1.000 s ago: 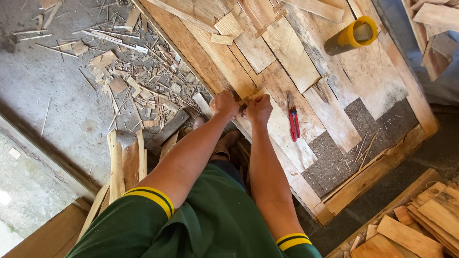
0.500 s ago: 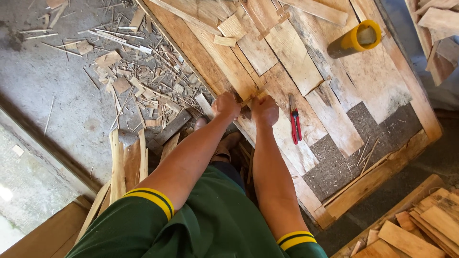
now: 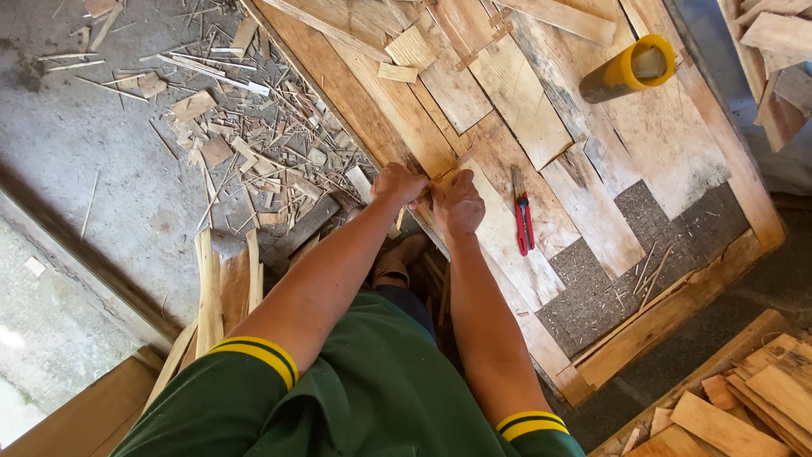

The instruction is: Gluing small strips of wood onto a board and trimming them with a utility knife to create a patterned surface.

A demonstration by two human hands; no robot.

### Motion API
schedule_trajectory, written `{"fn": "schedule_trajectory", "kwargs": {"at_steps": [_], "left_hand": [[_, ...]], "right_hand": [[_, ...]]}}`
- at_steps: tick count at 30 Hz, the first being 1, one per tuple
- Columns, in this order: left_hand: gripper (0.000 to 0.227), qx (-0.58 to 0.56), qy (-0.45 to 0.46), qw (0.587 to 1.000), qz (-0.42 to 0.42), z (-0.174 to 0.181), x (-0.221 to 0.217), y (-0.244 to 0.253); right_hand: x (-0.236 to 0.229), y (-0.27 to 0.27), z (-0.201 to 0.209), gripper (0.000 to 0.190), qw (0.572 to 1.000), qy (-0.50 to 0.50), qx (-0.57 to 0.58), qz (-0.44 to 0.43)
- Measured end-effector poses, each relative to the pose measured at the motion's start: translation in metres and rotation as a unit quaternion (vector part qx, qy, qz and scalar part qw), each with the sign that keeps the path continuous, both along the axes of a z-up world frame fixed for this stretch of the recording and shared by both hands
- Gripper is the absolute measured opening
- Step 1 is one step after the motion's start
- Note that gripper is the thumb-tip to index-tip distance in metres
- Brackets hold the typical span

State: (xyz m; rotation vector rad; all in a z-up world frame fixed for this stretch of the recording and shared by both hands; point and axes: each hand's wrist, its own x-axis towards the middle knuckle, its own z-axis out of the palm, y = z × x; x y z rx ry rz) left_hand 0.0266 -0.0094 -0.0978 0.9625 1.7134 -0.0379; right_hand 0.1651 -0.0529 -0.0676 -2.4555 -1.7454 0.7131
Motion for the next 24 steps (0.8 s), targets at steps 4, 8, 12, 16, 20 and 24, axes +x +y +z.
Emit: {"fn": "schedule_trajectory", "kwargs": {"at_steps": [4, 8, 12, 16, 20, 24], "left_hand": [[0.041, 0.009, 0.014, 0.998, -0.062, 0.011, -0.001, 0.001], [0.029, 0.03, 0.022, 0.996, -0.081, -0.026, -0.001, 0.0], [0.027, 0.013, -0.008, 1.0, -0.027, -0.021, 0.001, 0.001], [0.031, 0.017, -0.038, 0.999, 0.009, -0.01, 0.003, -0.005], [0.022, -0.001, -0.094, 0.989, 0.115, -0.002, 0.004, -0.011], [0.019, -0.035, -0.135, 0.969, 0.202, 0.001, 0.005, -0.01]], "right_hand": [[0.005, -0.002, -0.008, 0.052, 0.998, 0.001, 0.064, 0.012], [0.0, 0.004, 0.007, 0.048, 0.999, 0.009, 0.006, -0.035], [0.004, 0.0, -0.008, 0.049, 0.997, 0.01, 0.069, -0.021], [0.008, -0.005, -0.017, 0.052, 0.996, 0.021, 0.089, 0.0], [0.011, -0.007, -0.012, 0.044, 0.998, 0.035, 0.054, 0.001], [0.009, -0.018, 0.02, 0.042, 0.992, 0.107, 0.064, 0.009]]}}
